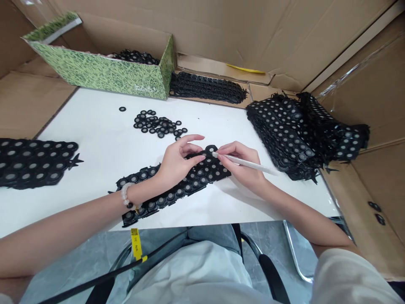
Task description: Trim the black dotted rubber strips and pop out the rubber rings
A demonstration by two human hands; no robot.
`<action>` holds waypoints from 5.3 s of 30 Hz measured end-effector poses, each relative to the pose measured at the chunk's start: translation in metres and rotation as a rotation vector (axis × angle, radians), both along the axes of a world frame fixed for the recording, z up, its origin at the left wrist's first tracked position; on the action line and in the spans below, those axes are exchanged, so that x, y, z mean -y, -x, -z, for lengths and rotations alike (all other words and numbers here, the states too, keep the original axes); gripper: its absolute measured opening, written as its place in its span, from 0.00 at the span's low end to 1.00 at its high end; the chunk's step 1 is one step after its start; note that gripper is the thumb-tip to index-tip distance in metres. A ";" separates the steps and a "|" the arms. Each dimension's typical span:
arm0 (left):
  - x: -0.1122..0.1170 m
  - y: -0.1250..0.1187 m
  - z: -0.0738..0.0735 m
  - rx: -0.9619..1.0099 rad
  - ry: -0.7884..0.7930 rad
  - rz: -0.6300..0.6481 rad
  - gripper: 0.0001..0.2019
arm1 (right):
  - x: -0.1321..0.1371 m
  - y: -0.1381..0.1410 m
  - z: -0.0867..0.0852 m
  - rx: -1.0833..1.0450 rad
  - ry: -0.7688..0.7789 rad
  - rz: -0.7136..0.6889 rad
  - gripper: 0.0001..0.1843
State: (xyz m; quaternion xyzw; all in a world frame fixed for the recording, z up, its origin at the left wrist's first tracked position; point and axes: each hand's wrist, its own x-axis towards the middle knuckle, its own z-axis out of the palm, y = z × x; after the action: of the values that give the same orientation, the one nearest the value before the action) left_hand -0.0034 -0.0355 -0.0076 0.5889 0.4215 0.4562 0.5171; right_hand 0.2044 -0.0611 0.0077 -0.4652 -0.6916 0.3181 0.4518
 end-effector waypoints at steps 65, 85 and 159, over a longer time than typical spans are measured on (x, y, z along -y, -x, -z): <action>-0.013 0.008 -0.002 -0.200 -0.002 -0.005 0.21 | -0.007 -0.001 -0.008 -0.119 0.212 0.073 0.09; -0.017 0.013 -0.020 -0.349 -0.109 0.082 0.15 | -0.003 -0.001 -0.014 -0.267 0.259 0.012 0.14; -0.015 0.012 -0.018 -0.306 0.027 0.303 0.12 | -0.001 -0.002 -0.011 -0.150 0.419 -0.189 0.15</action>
State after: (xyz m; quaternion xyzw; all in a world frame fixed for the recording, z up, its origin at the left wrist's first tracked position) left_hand -0.0156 -0.0201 0.0103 0.7009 0.4079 0.2727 0.5176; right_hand 0.2067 -0.0598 0.0188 -0.4570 -0.6155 0.5292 0.3637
